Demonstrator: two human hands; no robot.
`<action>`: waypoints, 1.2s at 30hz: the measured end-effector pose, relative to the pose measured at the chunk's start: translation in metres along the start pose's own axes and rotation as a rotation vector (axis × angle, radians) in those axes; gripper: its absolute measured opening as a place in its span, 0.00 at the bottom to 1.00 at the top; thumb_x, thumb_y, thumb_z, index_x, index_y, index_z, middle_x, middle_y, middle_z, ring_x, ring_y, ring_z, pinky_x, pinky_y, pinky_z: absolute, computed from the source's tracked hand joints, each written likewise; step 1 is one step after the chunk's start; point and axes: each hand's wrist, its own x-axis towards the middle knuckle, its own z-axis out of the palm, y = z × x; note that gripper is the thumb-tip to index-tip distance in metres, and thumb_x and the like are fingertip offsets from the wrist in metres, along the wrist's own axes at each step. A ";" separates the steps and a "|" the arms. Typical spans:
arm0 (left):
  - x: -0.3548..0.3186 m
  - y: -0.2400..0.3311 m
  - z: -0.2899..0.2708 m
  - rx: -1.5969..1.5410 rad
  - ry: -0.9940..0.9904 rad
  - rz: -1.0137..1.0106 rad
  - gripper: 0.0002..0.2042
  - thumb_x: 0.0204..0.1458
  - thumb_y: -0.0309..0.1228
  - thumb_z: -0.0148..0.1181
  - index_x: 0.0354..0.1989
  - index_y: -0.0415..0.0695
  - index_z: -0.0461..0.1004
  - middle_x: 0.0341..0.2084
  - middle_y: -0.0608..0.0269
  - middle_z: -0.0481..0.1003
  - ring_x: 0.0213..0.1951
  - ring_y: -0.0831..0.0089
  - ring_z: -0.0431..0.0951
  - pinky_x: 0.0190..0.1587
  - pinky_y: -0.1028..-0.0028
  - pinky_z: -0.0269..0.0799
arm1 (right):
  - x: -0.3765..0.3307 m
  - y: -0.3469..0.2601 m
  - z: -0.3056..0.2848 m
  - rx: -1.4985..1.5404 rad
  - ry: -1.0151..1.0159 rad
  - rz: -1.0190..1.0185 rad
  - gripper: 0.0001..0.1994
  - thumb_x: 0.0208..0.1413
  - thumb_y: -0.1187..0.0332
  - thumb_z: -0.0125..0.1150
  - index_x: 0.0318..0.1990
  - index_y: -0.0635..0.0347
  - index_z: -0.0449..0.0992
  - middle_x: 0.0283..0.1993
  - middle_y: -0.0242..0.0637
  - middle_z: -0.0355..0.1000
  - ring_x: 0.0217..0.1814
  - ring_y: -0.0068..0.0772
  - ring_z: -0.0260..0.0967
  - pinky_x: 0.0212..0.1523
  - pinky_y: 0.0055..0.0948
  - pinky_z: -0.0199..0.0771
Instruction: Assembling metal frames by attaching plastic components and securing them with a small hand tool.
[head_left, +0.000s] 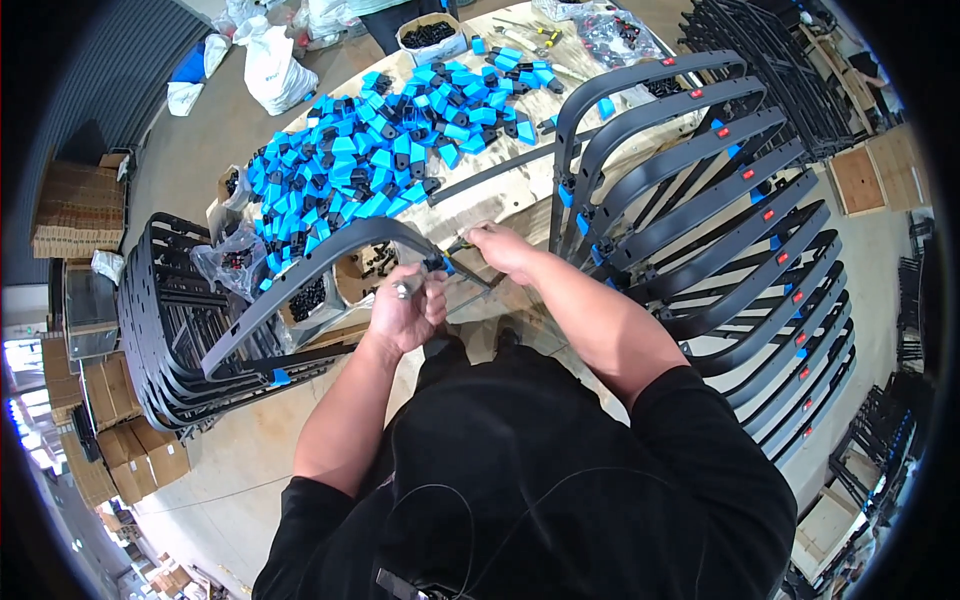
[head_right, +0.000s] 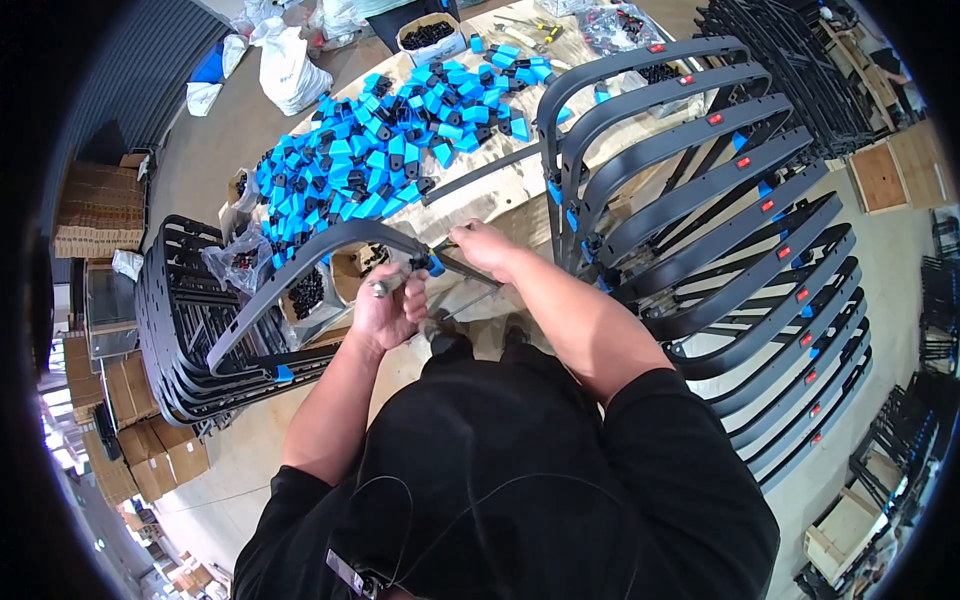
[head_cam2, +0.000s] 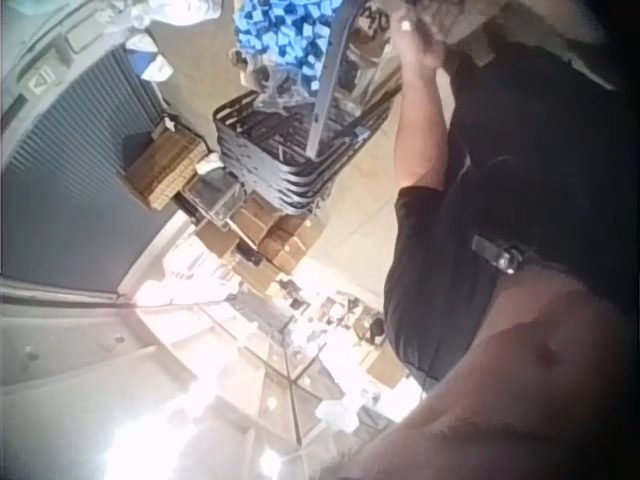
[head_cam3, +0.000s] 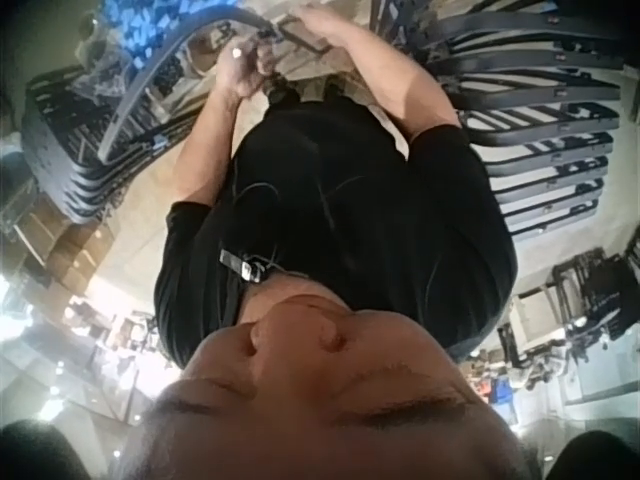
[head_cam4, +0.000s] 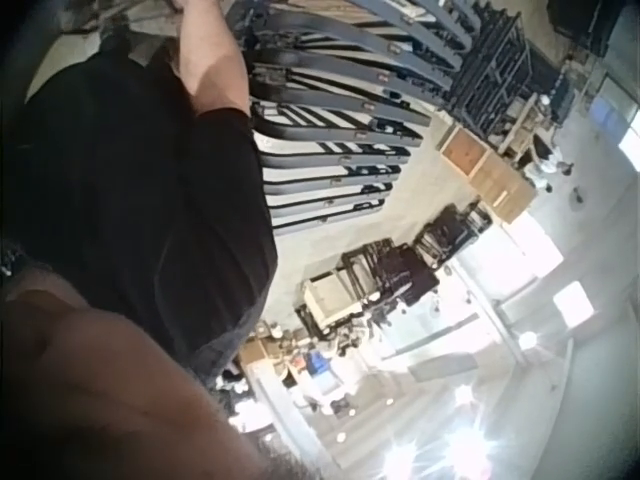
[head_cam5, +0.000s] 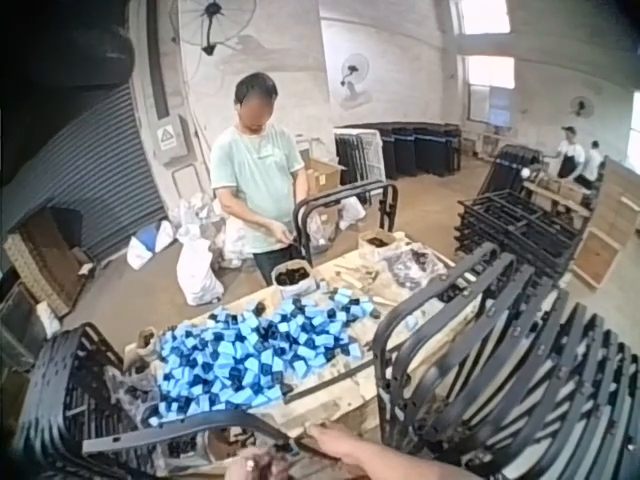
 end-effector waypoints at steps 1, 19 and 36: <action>0.008 -0.004 -0.011 0.035 0.097 -0.019 0.16 0.59 0.38 0.56 0.45 0.36 0.72 0.23 0.63 0.73 0.21 0.70 0.70 0.28 0.72 0.71 | 0.001 0.003 -0.001 0.008 0.061 -0.016 0.26 0.67 0.48 0.51 0.42 0.70 0.76 0.24 0.46 0.75 0.15 0.33 0.66 0.16 0.37 0.63; 0.010 -0.022 -0.034 1.036 0.311 -0.040 0.15 0.55 0.34 0.60 0.43 0.34 0.76 0.25 0.58 0.77 0.24 0.63 0.79 0.27 0.67 0.74 | -0.049 -0.071 0.016 -0.005 0.021 0.243 0.30 0.61 0.52 0.63 0.56 0.76 0.68 0.40 0.49 0.77 0.35 0.40 0.75 0.37 0.39 0.75; 0.007 -0.022 -0.042 0.882 0.118 -0.013 0.14 0.60 0.33 0.55 0.43 0.31 0.73 0.33 0.47 0.81 0.37 0.60 0.84 0.40 0.63 0.79 | -0.049 -0.059 0.026 0.032 0.108 0.139 0.28 0.54 0.56 0.72 0.48 0.77 0.71 0.43 0.54 0.78 0.43 0.43 0.78 0.44 0.39 0.76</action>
